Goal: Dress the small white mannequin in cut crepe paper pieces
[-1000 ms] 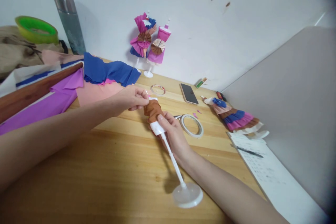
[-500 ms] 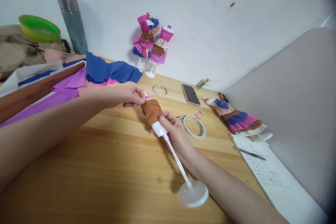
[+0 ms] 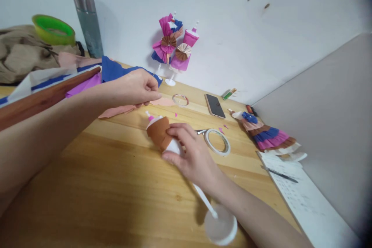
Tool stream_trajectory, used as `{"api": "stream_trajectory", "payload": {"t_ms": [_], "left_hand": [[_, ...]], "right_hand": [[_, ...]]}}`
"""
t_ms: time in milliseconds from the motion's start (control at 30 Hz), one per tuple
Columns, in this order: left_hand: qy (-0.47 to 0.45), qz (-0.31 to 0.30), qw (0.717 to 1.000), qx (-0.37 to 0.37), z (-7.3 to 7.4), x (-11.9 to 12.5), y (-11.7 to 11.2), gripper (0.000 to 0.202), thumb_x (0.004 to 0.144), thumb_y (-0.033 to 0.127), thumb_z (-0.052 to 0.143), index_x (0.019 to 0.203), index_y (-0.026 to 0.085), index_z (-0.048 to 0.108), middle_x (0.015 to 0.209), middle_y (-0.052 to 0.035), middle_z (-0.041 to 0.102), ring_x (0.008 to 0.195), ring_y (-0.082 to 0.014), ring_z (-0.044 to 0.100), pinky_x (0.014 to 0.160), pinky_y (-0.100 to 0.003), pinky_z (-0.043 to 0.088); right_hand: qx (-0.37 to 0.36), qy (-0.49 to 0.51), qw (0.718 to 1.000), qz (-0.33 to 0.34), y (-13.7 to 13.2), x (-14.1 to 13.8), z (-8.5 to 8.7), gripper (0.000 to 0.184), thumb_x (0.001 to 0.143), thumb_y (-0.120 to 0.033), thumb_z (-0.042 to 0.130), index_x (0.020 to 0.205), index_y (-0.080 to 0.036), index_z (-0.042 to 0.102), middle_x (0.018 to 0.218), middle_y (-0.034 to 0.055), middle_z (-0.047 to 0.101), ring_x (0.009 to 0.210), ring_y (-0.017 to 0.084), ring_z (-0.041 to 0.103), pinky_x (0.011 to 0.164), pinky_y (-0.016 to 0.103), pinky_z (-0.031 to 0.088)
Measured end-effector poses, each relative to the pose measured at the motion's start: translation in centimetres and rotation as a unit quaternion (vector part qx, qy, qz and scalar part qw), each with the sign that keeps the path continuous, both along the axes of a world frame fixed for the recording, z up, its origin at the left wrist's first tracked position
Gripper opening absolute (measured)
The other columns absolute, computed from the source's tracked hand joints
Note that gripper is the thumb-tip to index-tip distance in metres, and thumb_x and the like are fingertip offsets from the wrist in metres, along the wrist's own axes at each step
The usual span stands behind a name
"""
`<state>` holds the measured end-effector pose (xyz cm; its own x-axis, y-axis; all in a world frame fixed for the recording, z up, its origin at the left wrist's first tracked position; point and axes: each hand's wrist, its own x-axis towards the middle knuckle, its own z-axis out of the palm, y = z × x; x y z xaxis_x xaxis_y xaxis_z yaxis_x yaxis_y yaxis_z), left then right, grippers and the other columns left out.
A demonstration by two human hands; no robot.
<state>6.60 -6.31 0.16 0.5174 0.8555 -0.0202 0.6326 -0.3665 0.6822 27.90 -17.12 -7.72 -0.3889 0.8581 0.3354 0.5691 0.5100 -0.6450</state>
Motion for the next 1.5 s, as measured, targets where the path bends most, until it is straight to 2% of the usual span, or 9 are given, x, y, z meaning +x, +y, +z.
{"api": "stream_trajectory", "payload": {"t_ms": [167, 300, 433, 567, 633, 800, 1000, 1267, 1500], "left_hand": [[0.119, -0.137, 0.983, -0.021, -0.8, 0.4, 0.2, 0.018, 0.078, 0.029, 0.063, 0.088, 0.016, 0.071, 0.078, -0.0033, 0.069, 0.063, -0.0127, 0.059, 0.059, -0.023, 0.038], [0.2, -0.234, 0.951, -0.017, -0.5, 0.6, -0.8, 0.041, 0.073, 0.022, 0.072, 0.114, 0.017, 0.07, 0.093, -0.0043, 0.072, 0.077, -0.0147, 0.061, 0.067, -0.021, 0.039], [0.243, -0.248, 0.937, -0.049, 0.1, 0.5, -1.7, 0.043, 0.071, 0.014, 0.072, 0.114, 0.018, 0.072, 0.09, -0.0028, 0.072, 0.077, -0.015, 0.06, 0.066, -0.02, 0.038], [0.261, -0.265, 0.927, -0.049, 0.0, 0.4, -1.7, 0.026, 0.073, 0.014, 0.071, 0.099, 0.016, 0.074, 0.09, -0.0024, 0.073, 0.078, -0.0138, 0.061, 0.065, -0.019, 0.038], [0.266, -0.274, 0.922, -0.058, -0.1, 0.3, -1.5, 0.016, 0.075, 0.018, 0.07, 0.091, 0.016, 0.074, 0.086, -0.002, 0.073, 0.075, -0.0129, 0.06, 0.063, -0.019, 0.038], [0.25, -0.278, 0.923, -0.093, 0.0, 0.3, -1.3, 0.017, 0.078, 0.019, 0.065, 0.094, 0.018, 0.073, 0.082, -0.0003, 0.072, 0.074, -0.0124, 0.061, 0.064, -0.019, 0.038], [0.259, -0.282, 0.921, -0.073, -0.1, 0.8, -2.3, 0.048, 0.07, 0.011, 0.072, 0.118, 0.014, 0.067, 0.106, -0.0046, 0.07, 0.089, -0.0155, 0.059, 0.075, -0.02, 0.038], [0.186, -0.294, 0.936, -0.051, -2.2, 1.3, -1.5, 0.006, 0.073, 0.011, 0.063, 0.076, 0.016, 0.067, 0.076, -0.0004, 0.065, 0.067, -0.013, 0.049, 0.06, -0.022, 0.03], [0.153, -0.253, 0.954, 0.047, -4.5, 2.1, 0.5, 0.018, 0.071, 0.011, 0.052, 0.055, 0.017, 0.046, 0.053, 0.0035, 0.042, 0.054, -0.01, 0.036, 0.053, -0.024, 0.027]], "right_hand": [[-0.015, -0.118, 0.99, 0.08, -1.7, -1.4, 0.0, 0.035, 0.087, -0.019, 0.065, 0.119, -0.017, 0.053, 0.13, 0.0164, 0.055, 0.121, 0.026, 0.057, 0.1, 0.043, 0.052], [-0.028, -0.108, 0.987, 0.113, -2.2, -1.1, 0.1, 0.052, 0.083, -0.02, 0.068, 0.131, -0.016, 0.047, 0.141, 0.0189, 0.047, 0.132, 0.026, 0.049, 0.108, 0.043, 0.046], [-0.083, -0.115, 0.989, 0.048, -2.8, -0.5, 0.5, 0.072, 0.082, -0.021, 0.065, 0.145, -0.014, 0.032, 0.139, 0.0217, 0.048, 0.127, 0.029, 0.052, 0.102, 0.047, 0.049], [-0.173, -0.203, 0.962, 0.052, -3.3, -0.6, 1.6, 0.03, 0.08, -0.022, 0.065, 0.109, -0.016, 0.06, 0.102, 0.0106, 0.064, 0.088, 0.022, 0.063, 0.078, 0.038, 0.055], [-0.181, -0.219, 0.955, 0.085, -3.4, -0.7, 2.0, 0.013, 0.081, -0.017, 0.061, 0.094, -0.018, 0.062, 0.094, 0.0061, 0.064, 0.079, 0.018, 0.062, 0.072, 0.032, 0.053], [-0.059, -0.278, 0.954, 0.092, -3.3, 0.4, 1.6, 0.04, 0.089, -0.009, 0.049, 0.128, -0.014, 0.052, 0.108, 0.0111, 0.066, 0.083, 0.018, 0.066, 0.072, 0.031, 0.056], [0.101, -0.407, 0.903, 0.09, -3.1, 1.6, 0.7, 0.049, 0.093, -0.011, 0.046, 0.142, -0.008, 0.043, 0.11, 0.0184, 0.065, 0.082, 0.022, 0.069, 0.063, 0.031, 0.058], [0.11, -0.478, 0.869, 0.065, -2.3, 1.4, 2.1, 0.062, 0.083, 0.005, 0.039, 0.142, -0.013, 0.047, 0.115, 0.0149, 0.068, 0.081, 0.02, 0.07, 0.053, 0.026, 0.054], [0.059, -0.476, 0.877, 0.043, -2.4, 1.3, 2.0, 0.065, 0.081, 0.0, 0.047, 0.143, -0.018, 0.047, 0.122, 0.0115, 0.067, 0.073, 0.019, 0.07, 0.042, 0.024, 0.047]]}}
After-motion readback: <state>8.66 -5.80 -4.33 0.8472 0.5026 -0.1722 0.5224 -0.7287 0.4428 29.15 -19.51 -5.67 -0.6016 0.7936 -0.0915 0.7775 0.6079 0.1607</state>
